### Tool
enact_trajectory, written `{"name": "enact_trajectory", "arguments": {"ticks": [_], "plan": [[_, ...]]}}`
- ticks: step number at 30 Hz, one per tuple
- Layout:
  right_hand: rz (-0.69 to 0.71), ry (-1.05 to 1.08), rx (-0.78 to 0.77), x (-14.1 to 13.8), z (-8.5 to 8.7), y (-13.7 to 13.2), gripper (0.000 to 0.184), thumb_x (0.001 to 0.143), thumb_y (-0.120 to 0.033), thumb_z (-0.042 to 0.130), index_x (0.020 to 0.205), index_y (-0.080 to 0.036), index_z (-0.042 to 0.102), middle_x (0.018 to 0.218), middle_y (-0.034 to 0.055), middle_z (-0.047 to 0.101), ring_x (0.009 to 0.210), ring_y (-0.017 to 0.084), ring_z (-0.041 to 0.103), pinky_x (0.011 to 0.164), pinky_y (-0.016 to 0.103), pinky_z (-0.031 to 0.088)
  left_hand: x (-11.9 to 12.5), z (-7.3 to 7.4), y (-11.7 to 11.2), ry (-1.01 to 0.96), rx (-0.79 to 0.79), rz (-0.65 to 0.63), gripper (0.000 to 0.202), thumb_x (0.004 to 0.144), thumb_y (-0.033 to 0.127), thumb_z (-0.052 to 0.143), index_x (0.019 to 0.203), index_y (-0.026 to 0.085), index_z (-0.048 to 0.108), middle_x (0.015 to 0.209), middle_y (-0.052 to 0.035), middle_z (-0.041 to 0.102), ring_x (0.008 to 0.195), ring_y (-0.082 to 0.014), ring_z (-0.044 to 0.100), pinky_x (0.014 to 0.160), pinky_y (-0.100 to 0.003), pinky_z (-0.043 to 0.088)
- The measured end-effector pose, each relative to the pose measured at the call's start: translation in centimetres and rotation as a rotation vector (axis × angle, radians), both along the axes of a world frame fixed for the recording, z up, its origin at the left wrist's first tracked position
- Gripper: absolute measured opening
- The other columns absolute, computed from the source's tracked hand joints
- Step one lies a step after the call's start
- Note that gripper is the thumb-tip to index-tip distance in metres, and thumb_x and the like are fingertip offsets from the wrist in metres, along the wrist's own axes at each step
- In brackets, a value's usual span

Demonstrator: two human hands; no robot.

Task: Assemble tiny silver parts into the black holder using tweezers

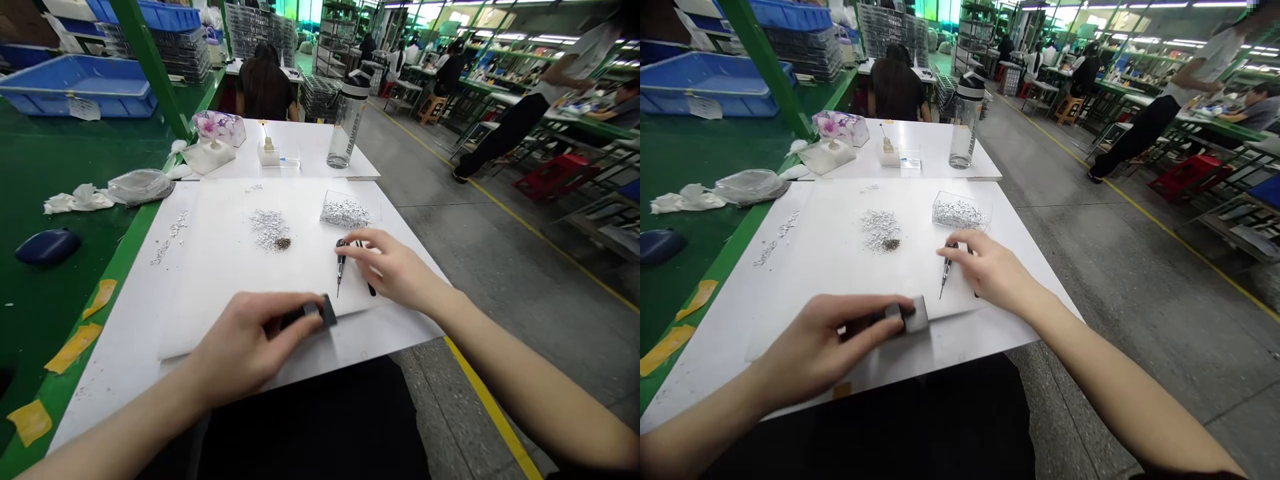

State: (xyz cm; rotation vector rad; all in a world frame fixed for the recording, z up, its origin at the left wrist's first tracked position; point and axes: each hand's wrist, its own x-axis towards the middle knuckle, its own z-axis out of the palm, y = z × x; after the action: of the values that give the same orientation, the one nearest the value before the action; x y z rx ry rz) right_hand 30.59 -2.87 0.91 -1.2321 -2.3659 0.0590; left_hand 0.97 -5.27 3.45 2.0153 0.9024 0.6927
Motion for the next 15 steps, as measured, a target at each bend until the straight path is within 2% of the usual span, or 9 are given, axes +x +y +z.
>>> {"name": "enact_trajectory", "arguments": {"ticks": [3, 6, 8, 10, 13, 15], "plan": [[0.142, -0.007, -0.064, -1.3, -0.6, 0.5, 0.034, 0.100, -0.008, 0.052, 0.117, -0.026, 0.074, 0.137, 0.0104, 0.072, 0.133, 0.031, 0.066, 0.107, 0.053, 0.060, 0.5, -0.8, -2.5, -0.013, -0.056, -0.108, 0.023, 0.101, 0.022, 0.063, 0.115, 0.021, 0.082, 0.089, 0.0000, 0.084, 0.059, -0.0107, 0.063, 0.056, -0.020, 0.050], [0.185, 0.038, -0.111, -1.7, -0.9, 1.4, 0.022, 0.100, -0.013, 0.056, 0.102, -0.024, 0.075, 0.118, 0.0104, 0.079, 0.117, 0.033, 0.073, 0.102, 0.054, 0.062, 0.9, -2.2, -3.6, -0.031, -0.083, -0.133, 0.023, 0.101, 0.022, 0.062, 0.114, 0.019, 0.080, 0.087, 0.0000, 0.084, 0.058, -0.0113, 0.065, 0.055, -0.020, 0.051], [0.166, 0.111, -0.129, -1.8, -0.7, 1.5, 0.015, 0.099, -0.017, 0.059, 0.099, -0.024, 0.073, 0.112, 0.0116, 0.079, 0.109, 0.032, 0.075, 0.099, 0.054, 0.062, 1.1, -2.9, -3.7, -0.043, -0.090, -0.129, 0.022, 0.101, 0.023, 0.061, 0.113, 0.018, 0.080, 0.087, -0.0011, 0.084, 0.063, -0.0129, 0.069, 0.060, -0.021, 0.055], [0.113, 0.213, -0.126, -2.1, -0.2, 1.0, 0.014, 0.102, -0.021, 0.054, 0.109, -0.024, 0.067, 0.114, 0.0127, 0.076, 0.107, 0.030, 0.074, 0.098, 0.053, 0.062, 1.1, -3.5, -3.6, -0.054, -0.106, -0.116, 0.021, 0.102, 0.022, 0.062, 0.112, 0.018, 0.080, 0.089, -0.0020, 0.084, 0.068, -0.0138, 0.073, 0.065, -0.021, 0.057], [0.015, 0.503, -0.196, -3.7, 1.2, -0.9, 0.019, 0.107, -0.022, 0.034, 0.118, -0.026, 0.049, 0.112, 0.0091, 0.067, 0.102, 0.023, 0.072, 0.094, 0.047, 0.064, 1.2, -4.0, -3.5, -0.073, -0.126, -0.105, 0.020, 0.100, 0.022, 0.064, 0.111, 0.018, 0.080, 0.087, -0.0019, 0.083, 0.063, -0.0119, 0.069, 0.062, -0.020, 0.054], [-0.035, 0.996, -0.482, -5.3, 2.5, -2.5, 0.010, 0.097, -0.017, 0.044, 0.097, -0.027, 0.046, 0.089, 0.0023, 0.058, 0.087, 0.021, 0.069, 0.095, 0.046, 0.063, 1.2, -4.2, -3.5, -0.086, -0.089, -0.106, 0.020, 0.099, 0.022, 0.066, 0.110, 0.017, 0.081, 0.085, -0.0017, 0.082, 0.057, -0.0104, 0.064, 0.058, -0.020, 0.051]]}}
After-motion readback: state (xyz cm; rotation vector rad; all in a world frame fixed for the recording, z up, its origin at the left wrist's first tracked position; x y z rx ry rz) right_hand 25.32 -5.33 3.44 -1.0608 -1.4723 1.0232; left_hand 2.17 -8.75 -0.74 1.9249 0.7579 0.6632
